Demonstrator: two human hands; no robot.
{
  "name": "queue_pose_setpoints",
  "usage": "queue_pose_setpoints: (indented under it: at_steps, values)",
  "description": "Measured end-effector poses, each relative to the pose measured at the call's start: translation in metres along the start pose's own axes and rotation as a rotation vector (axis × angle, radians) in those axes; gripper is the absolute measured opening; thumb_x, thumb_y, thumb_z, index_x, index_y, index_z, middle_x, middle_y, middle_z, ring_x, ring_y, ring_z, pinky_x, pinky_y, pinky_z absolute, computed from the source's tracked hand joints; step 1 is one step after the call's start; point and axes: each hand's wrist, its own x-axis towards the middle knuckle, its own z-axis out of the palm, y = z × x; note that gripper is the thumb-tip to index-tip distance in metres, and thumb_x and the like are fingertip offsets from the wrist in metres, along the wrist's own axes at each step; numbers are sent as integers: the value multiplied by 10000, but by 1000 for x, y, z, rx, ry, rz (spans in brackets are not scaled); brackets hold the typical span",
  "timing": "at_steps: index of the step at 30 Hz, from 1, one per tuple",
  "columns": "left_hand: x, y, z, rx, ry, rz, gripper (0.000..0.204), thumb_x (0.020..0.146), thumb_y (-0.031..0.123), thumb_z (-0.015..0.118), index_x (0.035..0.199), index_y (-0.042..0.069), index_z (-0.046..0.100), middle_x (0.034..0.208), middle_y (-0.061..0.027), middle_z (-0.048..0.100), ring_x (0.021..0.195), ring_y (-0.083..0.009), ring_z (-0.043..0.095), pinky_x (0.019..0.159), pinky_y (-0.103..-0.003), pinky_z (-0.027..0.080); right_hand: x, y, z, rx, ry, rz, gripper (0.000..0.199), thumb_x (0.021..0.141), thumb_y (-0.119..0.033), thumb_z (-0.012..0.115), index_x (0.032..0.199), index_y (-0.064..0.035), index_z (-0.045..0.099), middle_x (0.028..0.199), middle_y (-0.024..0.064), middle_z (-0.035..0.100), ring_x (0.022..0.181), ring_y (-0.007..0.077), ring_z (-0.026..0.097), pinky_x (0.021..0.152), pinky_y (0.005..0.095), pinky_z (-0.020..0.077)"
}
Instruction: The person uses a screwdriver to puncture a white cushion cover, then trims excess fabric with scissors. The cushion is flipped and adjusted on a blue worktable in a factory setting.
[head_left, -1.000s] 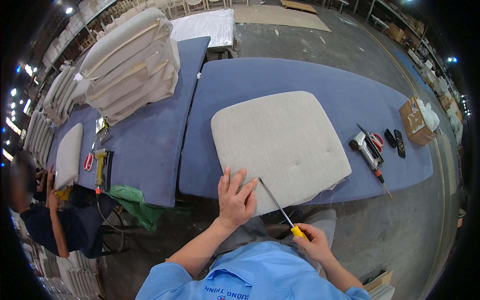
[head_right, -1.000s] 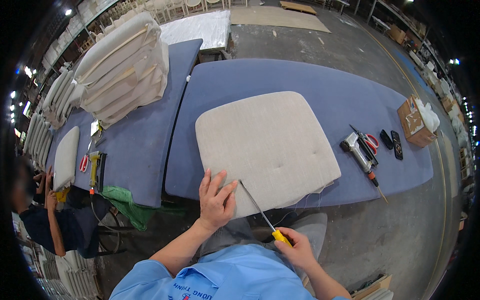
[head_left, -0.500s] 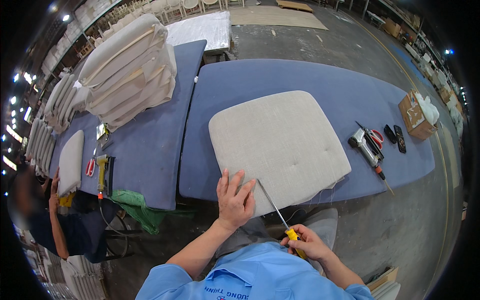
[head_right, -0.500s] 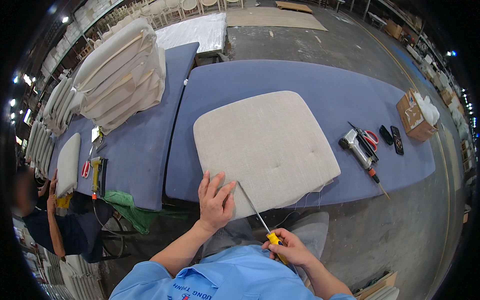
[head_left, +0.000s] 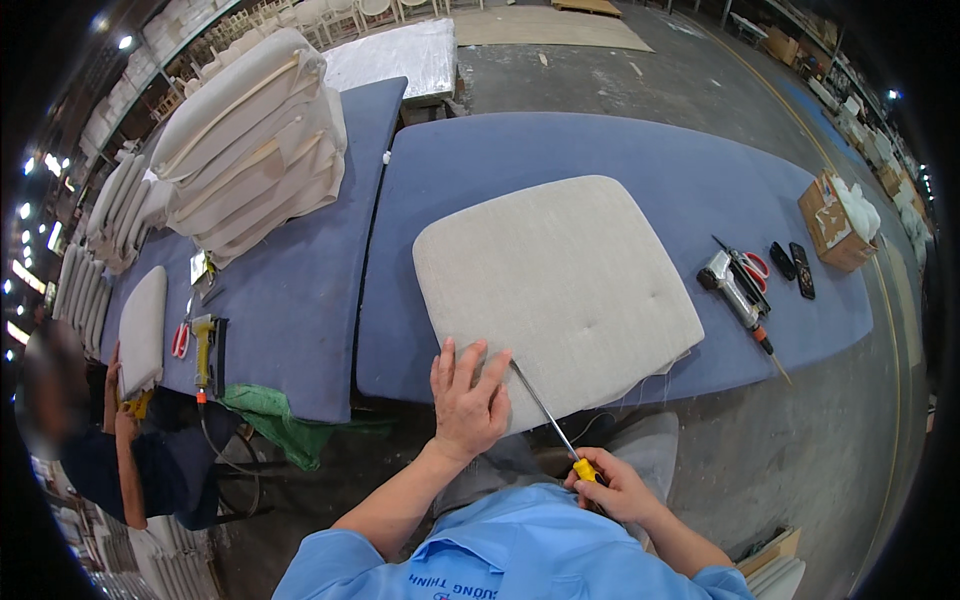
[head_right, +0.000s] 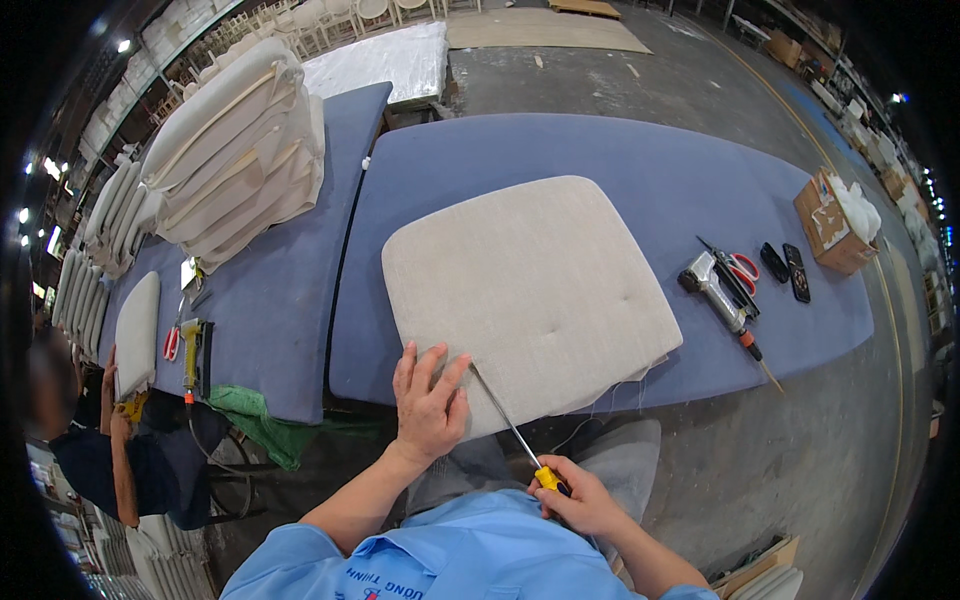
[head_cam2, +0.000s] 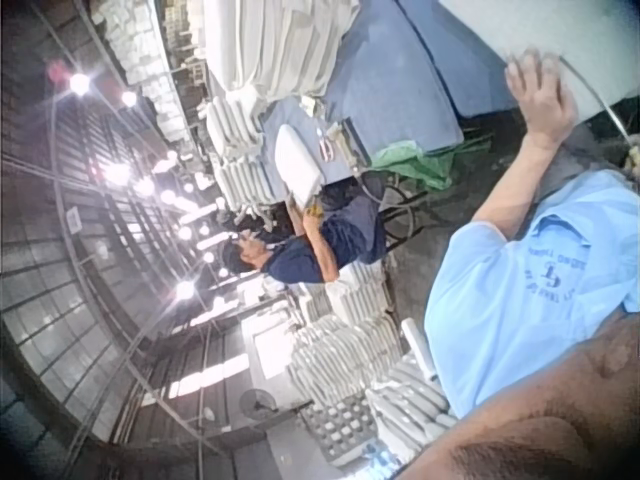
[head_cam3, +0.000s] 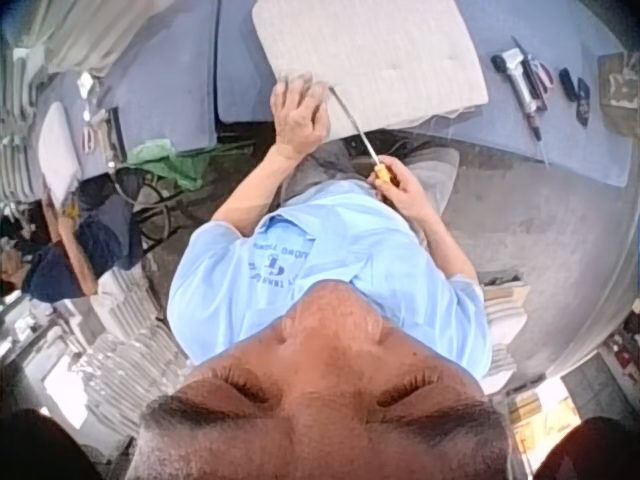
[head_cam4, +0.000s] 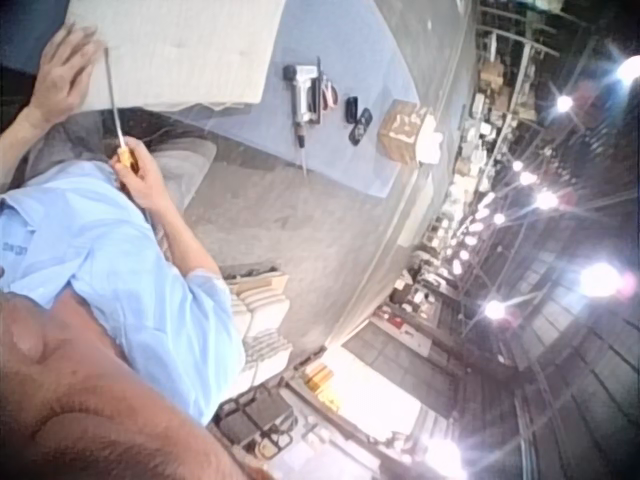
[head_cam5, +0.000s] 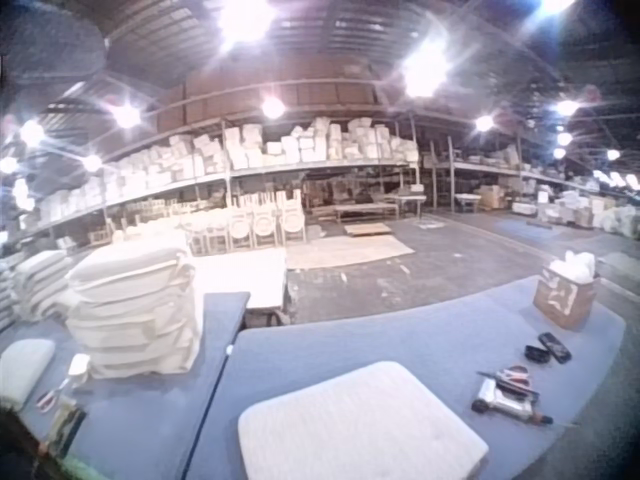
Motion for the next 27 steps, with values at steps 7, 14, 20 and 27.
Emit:
queue_pose_setpoints:
  at_steps: [7,14,20,27]
  values:
    - [3,1,1,98,-52,34,457,889,156,653,1330,230,749,1454,-164,498,1439,-492,353,1201,-625,241,-4,4,21,-806,307,-314,606,959,-127,749,1521,-64,533,1052,172,689,847,303,695,743,377,566]
    - [1,0,6,110,-36,22,443,883,209,666,1311,256,766,1450,-144,506,1451,-499,349,1200,-667,242,0,16,23,-869,395,-408,620,936,-103,758,1523,-92,558,1046,148,698,817,316,702,708,389,580]
    - [-2,-1,9,128,-26,32,442,875,211,670,1302,249,775,1460,-125,521,1491,-475,321,1222,-640,210,1,20,20,-954,423,-438,653,936,-98,725,1557,-139,529,1064,90,689,814,291,717,684,400,600]
    - [-6,-1,12,142,-7,50,448,873,192,654,1303,227,775,1471,-133,522,1510,-475,300,1231,-624,192,8,27,14,-1023,469,-543,612,913,-72,728,1507,-114,586,1049,91,690,807,289,718,659,396,594]
